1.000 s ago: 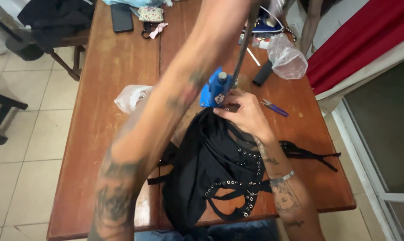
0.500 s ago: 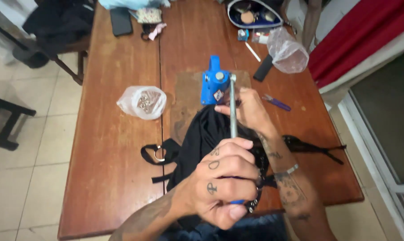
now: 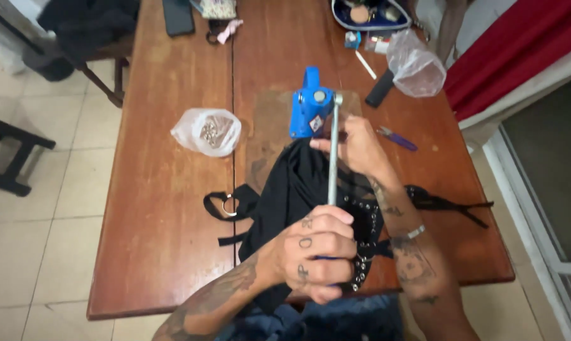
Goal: Attaching metal eyelets to a black garment using a manual press machine.
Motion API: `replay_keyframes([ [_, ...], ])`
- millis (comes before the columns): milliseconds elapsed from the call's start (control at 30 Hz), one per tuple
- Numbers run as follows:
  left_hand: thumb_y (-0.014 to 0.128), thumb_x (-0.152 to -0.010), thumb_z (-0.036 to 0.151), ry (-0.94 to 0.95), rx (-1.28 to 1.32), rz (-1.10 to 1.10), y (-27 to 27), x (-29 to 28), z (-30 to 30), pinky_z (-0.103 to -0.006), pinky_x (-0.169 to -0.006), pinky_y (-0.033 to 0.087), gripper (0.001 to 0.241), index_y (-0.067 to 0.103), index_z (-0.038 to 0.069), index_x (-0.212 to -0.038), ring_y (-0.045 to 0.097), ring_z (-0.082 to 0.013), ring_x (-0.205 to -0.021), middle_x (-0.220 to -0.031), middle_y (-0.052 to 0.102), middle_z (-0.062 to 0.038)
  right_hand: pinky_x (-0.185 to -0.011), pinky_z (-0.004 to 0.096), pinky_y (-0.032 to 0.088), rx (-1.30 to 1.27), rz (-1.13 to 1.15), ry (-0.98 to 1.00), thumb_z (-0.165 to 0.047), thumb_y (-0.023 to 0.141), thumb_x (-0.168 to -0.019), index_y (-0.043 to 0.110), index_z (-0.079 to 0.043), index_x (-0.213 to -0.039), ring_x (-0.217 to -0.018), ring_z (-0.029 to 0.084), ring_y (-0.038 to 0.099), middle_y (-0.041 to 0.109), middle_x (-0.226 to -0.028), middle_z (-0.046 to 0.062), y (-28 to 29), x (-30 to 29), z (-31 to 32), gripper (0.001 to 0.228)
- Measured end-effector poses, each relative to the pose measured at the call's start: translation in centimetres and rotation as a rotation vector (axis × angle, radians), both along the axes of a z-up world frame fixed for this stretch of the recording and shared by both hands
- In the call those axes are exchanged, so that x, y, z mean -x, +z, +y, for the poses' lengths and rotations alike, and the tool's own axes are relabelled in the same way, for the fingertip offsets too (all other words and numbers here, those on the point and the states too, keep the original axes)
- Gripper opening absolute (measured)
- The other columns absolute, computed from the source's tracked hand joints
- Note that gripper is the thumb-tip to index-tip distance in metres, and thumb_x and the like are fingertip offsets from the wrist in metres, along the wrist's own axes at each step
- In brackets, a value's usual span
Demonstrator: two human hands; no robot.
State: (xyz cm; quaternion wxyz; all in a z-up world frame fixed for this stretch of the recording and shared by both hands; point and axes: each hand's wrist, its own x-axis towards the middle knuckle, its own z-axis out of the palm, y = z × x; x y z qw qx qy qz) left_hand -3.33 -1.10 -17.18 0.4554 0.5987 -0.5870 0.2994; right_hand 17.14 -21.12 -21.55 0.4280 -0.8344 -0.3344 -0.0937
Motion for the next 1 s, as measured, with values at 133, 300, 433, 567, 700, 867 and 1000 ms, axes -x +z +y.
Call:
replay_keyframes([
  [133,0.059,-0.128,0.041,0.101,-0.061,0.046,6.5,-2.4,0.7,-0.0713,-0.124,0.064,0.042,0.075,0.003,-0.136,0.079,-0.0536,-0.13,-0.137,0.079,-0.025,-0.11,0.036,0.065,-0.112,0.259,0.037,-0.021,0.098,-0.101,0.088,-0.013,-0.134,-0.121,0.016,0.081,0.09,-0.132,0.004,1.6,0.4,0.2,0.035],
  [300,0.047,-0.14,0.033,0.334,0.167,0.466,20.2,-9.3,0.7,-0.0463,-0.13,0.063,0.032,0.062,0.01,-0.157,0.072,-0.0235,-0.131,-0.144,0.074,-0.007,-0.065,0.024,0.048,-0.183,0.511,0.016,-0.002,0.079,-0.103,0.085,-0.011,-0.106,-0.078,0.001,0.065,0.081,-0.094,-0.006,-3.3,-1.7,-1.5,0.011],
  [433,0.062,-0.136,0.037,0.244,0.311,0.688,17.7,-17.3,0.7,-0.0531,-0.132,0.065,0.038,0.06,0.014,-0.166,0.078,-0.0276,-0.139,-0.154,0.076,-0.009,-0.107,0.037,0.07,-0.23,0.613,0.118,-0.03,0.1,-0.106,0.077,-0.01,-0.155,-0.119,0.017,0.081,0.085,-0.129,0.006,-2.6,-1.3,-1.4,0.058],
  [567,0.077,-0.132,0.041,0.149,0.473,0.897,14.1,-23.5,1.4,-0.06,-0.133,0.066,0.051,0.059,0.018,-0.175,0.084,-0.0318,-0.147,-0.163,0.079,-0.011,-0.104,0.033,0.07,-0.277,0.712,0.121,-0.029,0.106,-0.1,0.067,-0.009,-0.162,-0.114,0.014,0.081,0.079,-0.123,0.004,-4.4,-1.2,-1.4,0.076],
  [700,0.088,-0.13,0.044,0.089,0.601,1.058,7.4,-24.9,4.0,-0.0652,-0.134,0.068,0.064,0.058,0.021,-0.182,0.089,-0.0351,-0.152,-0.171,0.081,-0.012,-0.092,0.022,0.068,-0.393,0.736,0.051,-0.024,0.105,-0.101,0.082,-0.009,-0.138,-0.101,0.006,0.082,0.081,-0.11,-0.001,-1.5,0.7,0.1,0.046],
  [867,0.061,-0.127,0.037,0.937,0.146,1.092,-5.0,-12.6,7.0,-0.0693,-0.114,0.061,0.038,0.073,0.008,-0.148,0.078,-0.0598,-0.131,-0.131,0.082,-0.032,-0.094,0.022,0.064,-0.402,0.76,-0.028,-0.023,0.1,-0.103,0.087,-0.012,-0.126,-0.104,0.007,0.08,0.081,-0.112,-0.003,-1.5,0.8,0.9,0.029],
  [1000,0.06,-0.125,0.05,0.89,-0.103,1.273,-6.6,-9.8,6.2,-0.0686,-0.116,0.062,0.047,0.074,0.015,-0.155,0.08,-0.0566,-0.135,-0.14,0.087,-0.027,-0.098,0.027,0.062,-0.362,0.695,-0.02,-0.02,0.093,-0.108,0.082,-0.012,-0.132,-0.112,0.011,0.075,0.077,-0.116,-0.001,-1.2,1.1,1.8,0.027],
])
